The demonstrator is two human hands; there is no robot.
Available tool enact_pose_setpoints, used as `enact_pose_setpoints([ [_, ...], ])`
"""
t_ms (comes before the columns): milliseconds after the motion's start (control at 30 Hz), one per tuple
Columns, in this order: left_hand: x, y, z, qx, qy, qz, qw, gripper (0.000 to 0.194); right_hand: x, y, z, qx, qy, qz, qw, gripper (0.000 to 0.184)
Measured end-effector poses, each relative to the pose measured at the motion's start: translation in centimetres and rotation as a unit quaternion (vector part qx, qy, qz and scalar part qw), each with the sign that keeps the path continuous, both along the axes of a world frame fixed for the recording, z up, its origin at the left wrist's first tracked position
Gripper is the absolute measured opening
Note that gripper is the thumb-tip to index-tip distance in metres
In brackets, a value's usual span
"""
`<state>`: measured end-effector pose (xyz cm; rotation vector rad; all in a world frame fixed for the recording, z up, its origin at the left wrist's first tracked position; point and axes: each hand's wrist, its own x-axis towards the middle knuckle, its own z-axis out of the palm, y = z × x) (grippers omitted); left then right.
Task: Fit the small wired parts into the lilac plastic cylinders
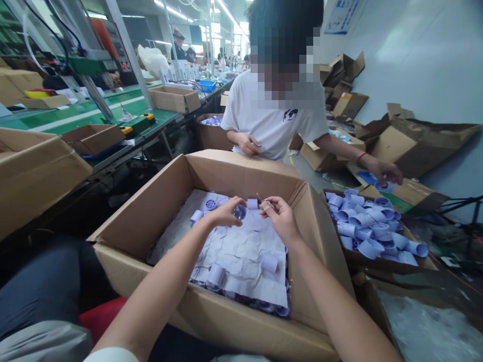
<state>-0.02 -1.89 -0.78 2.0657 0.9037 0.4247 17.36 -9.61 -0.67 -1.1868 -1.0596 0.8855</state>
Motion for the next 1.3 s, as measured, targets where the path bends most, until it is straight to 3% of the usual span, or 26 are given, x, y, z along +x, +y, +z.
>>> enact_pose_setpoints([
  [567, 0.4, 0.1, -1.0, 0.013, -0.015, -0.041, 0.999, 0.044, -0.1, -0.5, 0.8, -0.019, 0.076, 0.009, 0.997, 0.039],
  [900, 0.4, -0.2, -0.4, -0.008, 0.006, -0.030, 0.999, 0.045, 0.0, -0.7, 0.7, -0.030, 0.094, 0.073, 0.992, 0.042],
  [1300, 0.6, 0.0, -0.9, 0.056, -0.018, 0.028, 0.998, 0.046, -0.1, -1.0, 1.2, -0.111, 0.124, 0.136, 0.977, 0.043],
])
